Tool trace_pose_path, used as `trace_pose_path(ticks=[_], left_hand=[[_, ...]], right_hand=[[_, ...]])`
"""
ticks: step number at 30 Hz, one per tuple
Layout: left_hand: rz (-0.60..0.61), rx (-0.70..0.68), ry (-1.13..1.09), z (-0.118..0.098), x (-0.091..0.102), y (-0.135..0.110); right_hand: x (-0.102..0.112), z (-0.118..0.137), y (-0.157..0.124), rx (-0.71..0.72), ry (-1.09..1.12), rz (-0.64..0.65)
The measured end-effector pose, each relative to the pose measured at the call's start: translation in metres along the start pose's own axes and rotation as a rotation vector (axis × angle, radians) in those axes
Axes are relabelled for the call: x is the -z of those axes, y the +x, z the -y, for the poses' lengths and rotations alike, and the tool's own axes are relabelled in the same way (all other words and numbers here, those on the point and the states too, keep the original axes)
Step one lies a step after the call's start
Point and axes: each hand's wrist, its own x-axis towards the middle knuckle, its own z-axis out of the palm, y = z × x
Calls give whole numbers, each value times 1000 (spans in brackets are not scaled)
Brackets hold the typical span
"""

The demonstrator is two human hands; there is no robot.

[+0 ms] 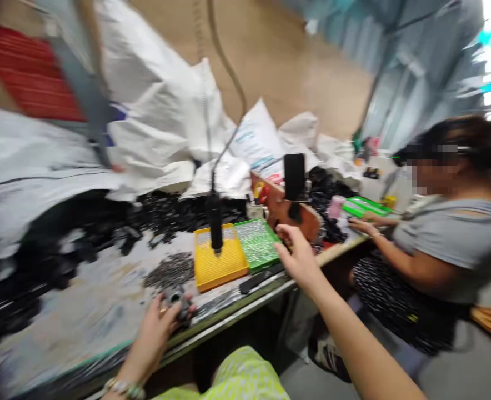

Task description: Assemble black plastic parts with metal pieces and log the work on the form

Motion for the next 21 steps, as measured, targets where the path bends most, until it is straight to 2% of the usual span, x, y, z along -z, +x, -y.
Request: trace_pose_path(ticks=[2, 4, 8, 11, 13, 15, 19, 21], left_hand=[[-22, 32, -14, 8, 21, 19], [17, 65, -23, 15, 29, 29], [91, 115, 22, 19, 27, 30], [85, 160, 50, 18, 21, 28], [34, 181, 47, 19, 18, 28], [-20, 206, 37, 22, 15, 28], [-104, 286, 50, 26, 15, 32], [-141, 322, 42, 25, 15, 35]], right_hand=[[-30, -21, 24, -39, 118, -79], [-62, -22, 40, -7, 220, -72], [-123, 11, 57, 72, 355, 129], [-151, 25, 67, -12, 488, 163], [-153, 21, 73, -79, 584, 176], [-143, 7, 76, -119, 622, 157], [-117, -30, 76, -152, 603, -38], [-112, -48, 74, -164, 605, -157]])
